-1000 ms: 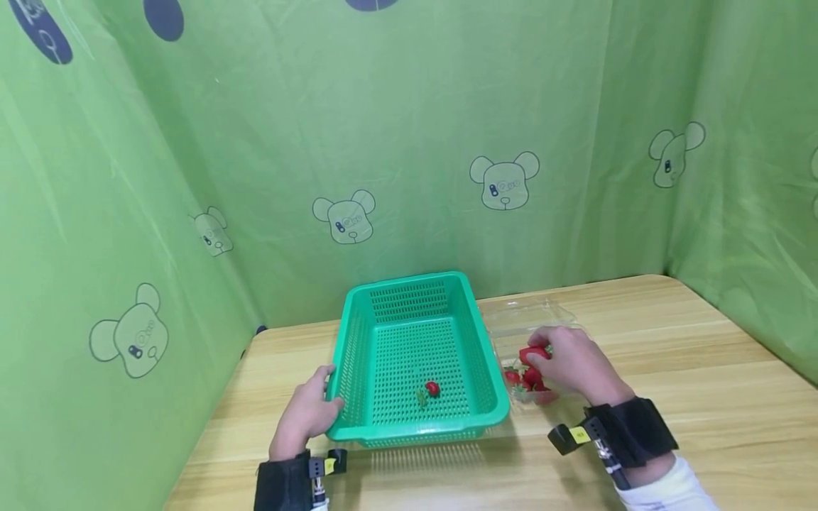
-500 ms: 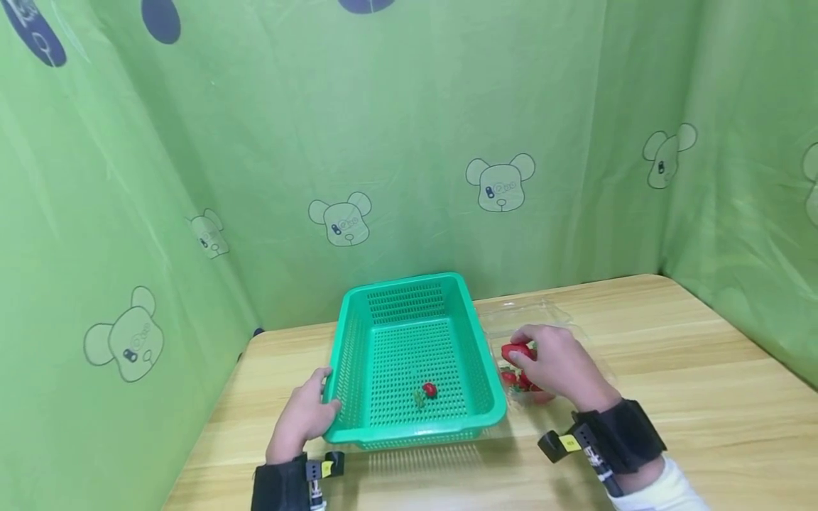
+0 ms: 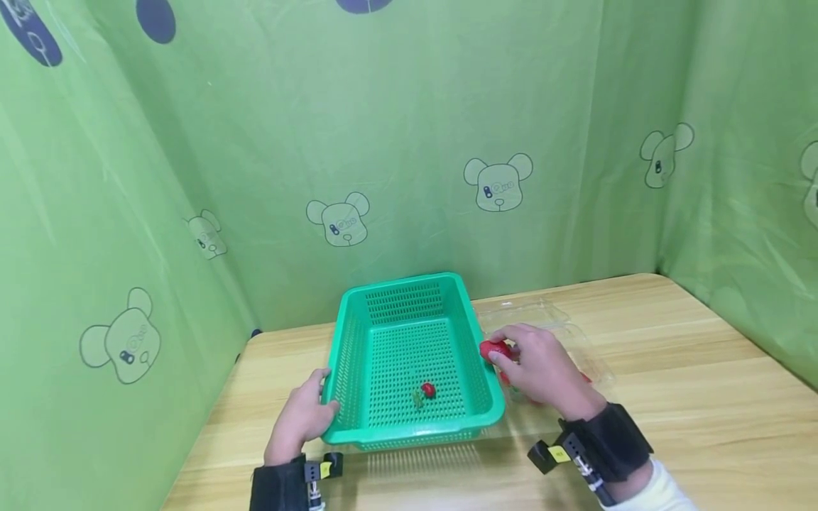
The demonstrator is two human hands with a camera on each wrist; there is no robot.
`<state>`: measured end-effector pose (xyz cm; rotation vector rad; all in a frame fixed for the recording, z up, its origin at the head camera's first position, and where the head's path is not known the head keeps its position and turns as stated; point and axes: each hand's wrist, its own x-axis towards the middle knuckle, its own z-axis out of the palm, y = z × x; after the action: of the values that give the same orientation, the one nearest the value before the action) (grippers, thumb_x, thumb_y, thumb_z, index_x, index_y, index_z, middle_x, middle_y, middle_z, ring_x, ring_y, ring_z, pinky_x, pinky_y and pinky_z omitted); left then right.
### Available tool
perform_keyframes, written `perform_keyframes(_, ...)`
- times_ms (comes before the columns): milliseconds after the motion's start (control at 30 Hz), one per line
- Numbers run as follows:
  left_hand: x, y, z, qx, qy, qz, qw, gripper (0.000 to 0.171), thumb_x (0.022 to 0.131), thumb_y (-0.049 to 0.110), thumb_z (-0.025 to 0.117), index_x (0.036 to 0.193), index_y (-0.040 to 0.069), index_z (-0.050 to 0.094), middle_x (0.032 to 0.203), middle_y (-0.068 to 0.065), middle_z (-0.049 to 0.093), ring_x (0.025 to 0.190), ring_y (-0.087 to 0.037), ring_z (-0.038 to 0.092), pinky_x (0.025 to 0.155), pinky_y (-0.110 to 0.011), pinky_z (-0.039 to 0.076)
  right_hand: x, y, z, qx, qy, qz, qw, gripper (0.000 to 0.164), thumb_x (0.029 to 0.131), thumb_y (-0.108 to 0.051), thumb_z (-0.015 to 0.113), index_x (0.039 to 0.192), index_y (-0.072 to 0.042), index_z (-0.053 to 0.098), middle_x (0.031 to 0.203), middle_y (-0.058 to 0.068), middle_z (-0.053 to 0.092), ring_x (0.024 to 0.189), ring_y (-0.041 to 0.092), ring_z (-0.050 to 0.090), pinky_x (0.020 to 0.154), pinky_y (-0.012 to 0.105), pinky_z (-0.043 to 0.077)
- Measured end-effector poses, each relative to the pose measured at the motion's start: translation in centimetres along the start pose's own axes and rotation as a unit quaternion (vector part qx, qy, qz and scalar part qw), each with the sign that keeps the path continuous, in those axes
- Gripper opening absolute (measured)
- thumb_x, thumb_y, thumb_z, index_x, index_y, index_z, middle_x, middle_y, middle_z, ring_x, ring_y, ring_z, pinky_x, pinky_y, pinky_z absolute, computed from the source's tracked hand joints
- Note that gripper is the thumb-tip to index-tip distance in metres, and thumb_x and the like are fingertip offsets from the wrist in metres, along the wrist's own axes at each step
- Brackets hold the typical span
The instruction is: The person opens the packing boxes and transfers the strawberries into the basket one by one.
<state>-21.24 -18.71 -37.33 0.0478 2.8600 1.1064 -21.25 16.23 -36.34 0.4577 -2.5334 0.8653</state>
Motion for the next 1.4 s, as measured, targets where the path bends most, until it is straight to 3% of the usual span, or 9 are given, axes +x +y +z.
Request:
perform_keyframes(367,0.0,0.0,0.0,0.009,0.007,0.002,0.9999,0.057,0.088,0.004,0.056,0.14,-0.001,0.036,0.124,-0.031,0.055,0.096,-0.032,0.06,0.074,-0.044,0.052,-0.1,-0.8,0.9,0.001,0.004,-0.062,0.998,0.018,0.08,-0.021,0.075,0.095,-0.013,0.069,0.086,-0.001,0.066,0.069,0.013,0.055,0.053,0.025,0.049)
perform_keyframes(600,0.0,0.0,0.3,0.009,0.003,0.008,0.9999,0.057,0.087,0.004,0.058,0.139,-0.002,0.037,0.124,-0.031,0.056,0.103,-0.036,0.058,0.078,-0.048,0.052,-0.5,-0.5,1.4,0.003,-0.024,-0.065,0.998,0.015,0.081,-0.019,0.074,0.095,-0.017,0.068,0.084,-0.005,0.065,0.067,0.008,0.054,0.052,0.023,0.048)
perform_keyframes(900,0.2,-0.1,0.2,0.01,0.01,0.001,0.9999,0.057,0.087,0.004,0.058,0.14,-0.002,0.036,0.123,-0.031,0.056,0.097,-0.033,0.059,0.074,-0.046,0.053,-0.3,-0.7,2.1,0.012,-0.043,-0.08,0.996,0.016,0.081,-0.019,0.074,0.096,-0.018,0.068,0.083,-0.009,0.061,0.065,0.004,0.052,0.054,0.022,0.048)
perform_keyframes(1133,0.2,-0.2,0.2,0.013,0.004,0.008,0.9999,0.057,0.087,0.005,0.058,0.14,-0.002,0.036,0.125,-0.032,0.055,0.104,-0.038,0.058,0.079,-0.05,0.052,-0.7,-1.1,2.3,0.02,-0.052,-0.079,0.995,0.016,0.081,-0.018,0.074,0.096,-0.018,0.068,0.082,-0.008,0.064,0.064,0.004,0.052,0.054,0.023,0.048)
perform_keyframes(1400,0.2,-0.4,0.0,0.014,0.003,0.009,0.9999,0.058,0.087,0.004,0.058,0.14,-0.002,0.035,0.124,-0.032,0.054,0.104,-0.039,0.058,0.08,-0.051,0.051,-0.8,-1.3,2.5,0.028,-0.059,-0.081,0.995,0.016,0.083,-0.009,0.07,0.099,-0.01,0.068,0.094,0.004,0.069,0.071,0.006,0.059,0.061,0.027,0.055)
